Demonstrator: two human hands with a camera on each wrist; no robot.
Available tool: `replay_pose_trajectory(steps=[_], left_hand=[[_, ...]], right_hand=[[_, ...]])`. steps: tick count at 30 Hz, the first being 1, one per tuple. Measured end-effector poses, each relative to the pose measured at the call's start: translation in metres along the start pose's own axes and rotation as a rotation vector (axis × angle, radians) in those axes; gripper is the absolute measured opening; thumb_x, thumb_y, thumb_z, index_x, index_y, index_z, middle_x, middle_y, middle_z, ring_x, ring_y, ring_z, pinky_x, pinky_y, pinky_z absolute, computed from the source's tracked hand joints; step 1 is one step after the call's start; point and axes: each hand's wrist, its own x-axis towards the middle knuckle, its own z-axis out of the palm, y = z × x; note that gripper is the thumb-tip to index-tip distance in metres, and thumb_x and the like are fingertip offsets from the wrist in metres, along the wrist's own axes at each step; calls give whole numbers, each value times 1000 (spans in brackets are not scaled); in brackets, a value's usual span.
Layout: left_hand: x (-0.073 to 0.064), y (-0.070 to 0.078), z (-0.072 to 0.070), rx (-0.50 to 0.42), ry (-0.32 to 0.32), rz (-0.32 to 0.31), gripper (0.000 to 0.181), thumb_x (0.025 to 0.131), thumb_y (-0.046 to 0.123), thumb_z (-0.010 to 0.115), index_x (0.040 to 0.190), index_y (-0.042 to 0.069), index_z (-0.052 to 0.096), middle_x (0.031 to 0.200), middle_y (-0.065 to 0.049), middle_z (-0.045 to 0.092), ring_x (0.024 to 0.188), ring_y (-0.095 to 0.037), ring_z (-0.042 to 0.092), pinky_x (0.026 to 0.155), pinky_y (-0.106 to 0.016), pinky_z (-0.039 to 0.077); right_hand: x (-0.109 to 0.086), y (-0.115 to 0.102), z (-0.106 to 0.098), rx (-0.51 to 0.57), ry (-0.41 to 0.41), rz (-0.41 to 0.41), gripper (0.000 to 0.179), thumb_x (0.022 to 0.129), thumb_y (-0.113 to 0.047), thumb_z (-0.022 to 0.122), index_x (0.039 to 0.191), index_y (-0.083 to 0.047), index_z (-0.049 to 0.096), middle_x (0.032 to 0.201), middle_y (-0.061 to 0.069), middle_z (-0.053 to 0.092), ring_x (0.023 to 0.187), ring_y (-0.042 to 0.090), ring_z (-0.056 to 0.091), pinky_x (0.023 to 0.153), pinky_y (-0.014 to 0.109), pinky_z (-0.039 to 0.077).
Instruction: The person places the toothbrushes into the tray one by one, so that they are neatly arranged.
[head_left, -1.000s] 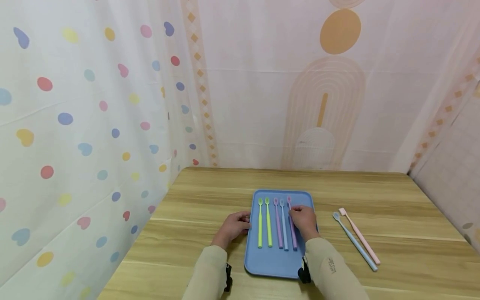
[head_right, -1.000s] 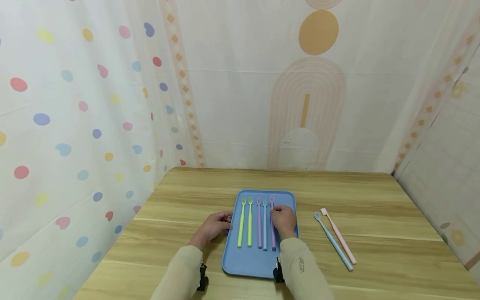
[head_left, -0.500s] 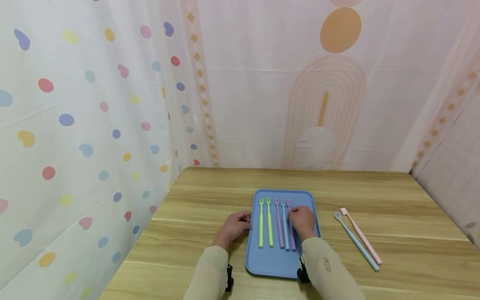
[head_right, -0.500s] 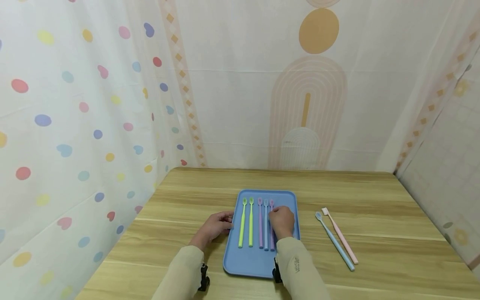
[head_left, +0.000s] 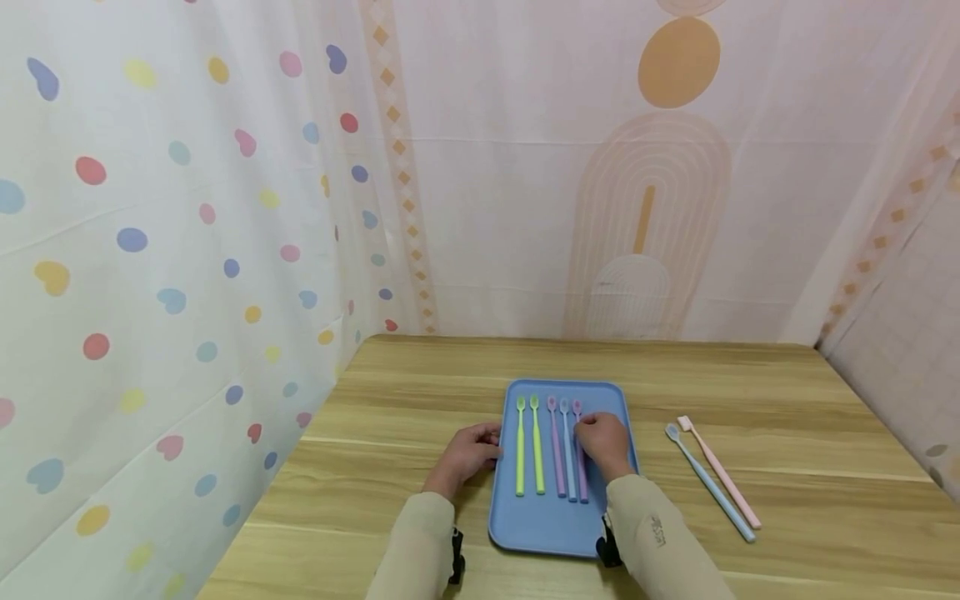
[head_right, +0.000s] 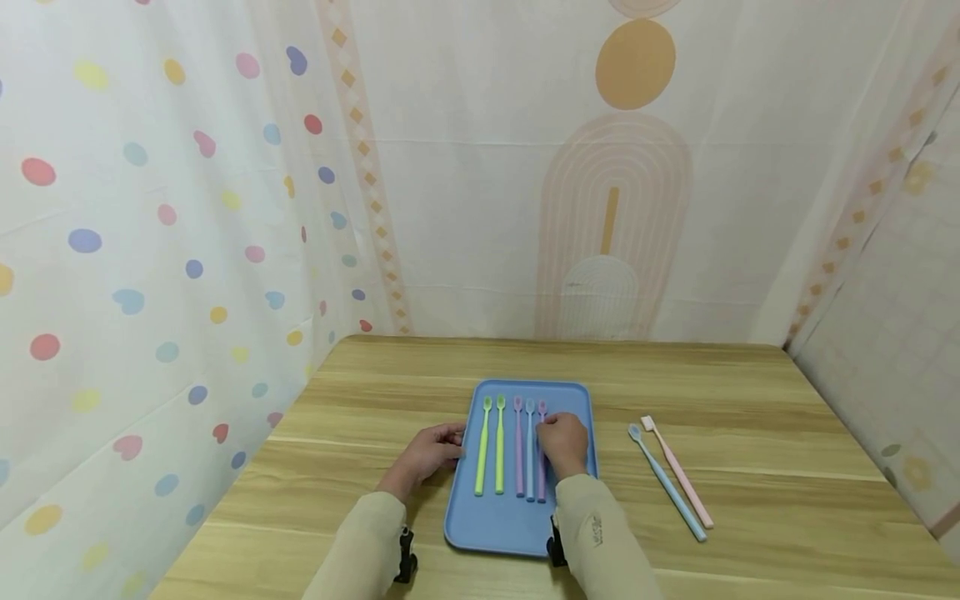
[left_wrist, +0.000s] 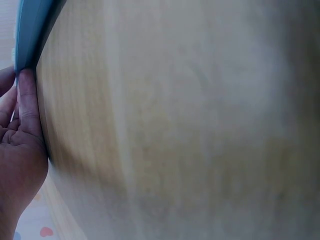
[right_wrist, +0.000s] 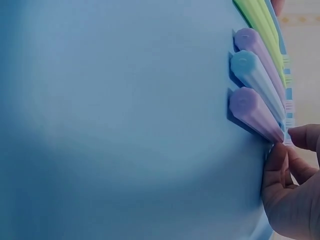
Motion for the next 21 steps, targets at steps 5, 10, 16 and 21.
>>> replay_pose_trajectory(steps=[5,10,16,21], left_hand=[[2,-2,-1,7,1,-1,46,88,-7,63,134,-7,57,99,-11,57,88,-18,56,78,-35,57],[5,-3,-1,9,1,-14,46,88,-7,63,134,-6,57,99,-10,58,88,-18,57,78,-34,57],[5,-4,-1,20,-9,-10,46,88,-6,63,134,-6,57,100,-11,58,88,-18,57,78,-35,57],[5,-5,-1,29,-11,-5,46,89,-6,63,134,-6,57,100,-11,58,88,-19,57,78,-35,57]], right_hand=[[-2,-2,-6,30,-29,-3,23,89,-10,60,99,8,71,84,14,68,74,24,62,64,38,53],[-1,-2,-11,32,-38,6,24,91,-11,59,101,7,71,87,13,68,75,23,61,64,36,53],[3,-2,-21,41,-35,-1,27,94,-13,61,108,7,69,98,18,69,72,22,63,64,36,53],[5,-3,-32,31,-34,-14,29,94,-14,60,112,7,68,101,19,68,69,21,62,61,34,52]])
